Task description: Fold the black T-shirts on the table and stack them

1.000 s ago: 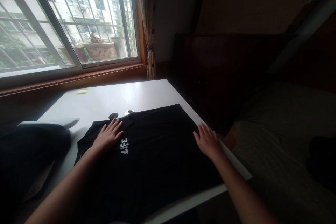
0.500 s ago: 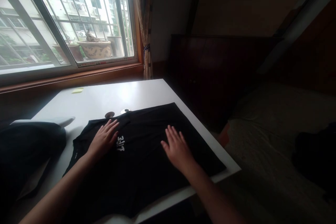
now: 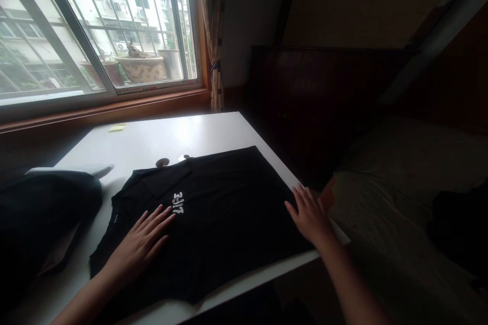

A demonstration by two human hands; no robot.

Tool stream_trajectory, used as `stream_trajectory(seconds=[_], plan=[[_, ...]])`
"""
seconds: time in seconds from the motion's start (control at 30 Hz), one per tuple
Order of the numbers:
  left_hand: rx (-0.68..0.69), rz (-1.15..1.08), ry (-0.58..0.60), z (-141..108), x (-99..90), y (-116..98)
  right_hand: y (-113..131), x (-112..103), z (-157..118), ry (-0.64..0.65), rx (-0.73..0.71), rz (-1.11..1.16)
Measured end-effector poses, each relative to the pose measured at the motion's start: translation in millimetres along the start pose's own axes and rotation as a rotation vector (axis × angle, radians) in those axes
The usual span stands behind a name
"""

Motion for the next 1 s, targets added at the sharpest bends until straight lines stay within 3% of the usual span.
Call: stream_trajectory(seconds=[0.1, 0.17, 0.23, 0.3, 0.53, 0.6, 0.67, 0.73, 0.83, 0.9, 1.0], plan=[[0.007, 0.024, 0.011, 1, 2.7, -3, -38, -4, -2, -0.006, 0.107, -0.038], [0.007, 0.034, 0.01, 1, 4.2, -3, -35, -10, 6, -0.027, 0.094, -0.04], [0.008, 0.039, 0.011, 0, 4.9, -2, -9, -19, 19, -0.069, 0.036, -0.033], [0.007, 0.04, 0.018, 0, 4.9, -2, 36, -26, 35, -0.095, -0.058, -0.007], [-0.024, 0.053, 0.01, 1, 2.3, -3, 259, -15, 63, 0.076, -0.584, 0.249], [-0.039, 0.074, 0.009, 1, 3.8, -3, 301, -10, 67, 0.1, -0.668, 0.301], [-0.042, 0.089, 0.011, 0, 5.6, -3, 325, -2, 72, 0.134, -0.711, 0.339], [-0.04, 0.098, 0.01, 0, 6.5, -3, 332, 7, 79, 0.165, -0.72, 0.359], [-0.043, 0.11, -0.006, -1, 5.5, -3, 313, 17, 92, 0.181, -0.685, 0.354], [-0.046, 0.114, -0.019, -1, 4.0, -4, 281, 24, 101, 0.185, -0.62, 0.326], [-0.036, 0.115, -0.033, -2, 2.1, -5, 206, 37, 114, 0.213, -0.447, 0.26]])
Point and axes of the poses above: each hand's wrist, its own z-axis towards the middle knuckle, its own x-axis out of the palm, y = z × x, the point moved 9 cm from there along z, towards the middle knuckle, and after that the axes turned 15 degrees about -x, right-handed, at the moved point
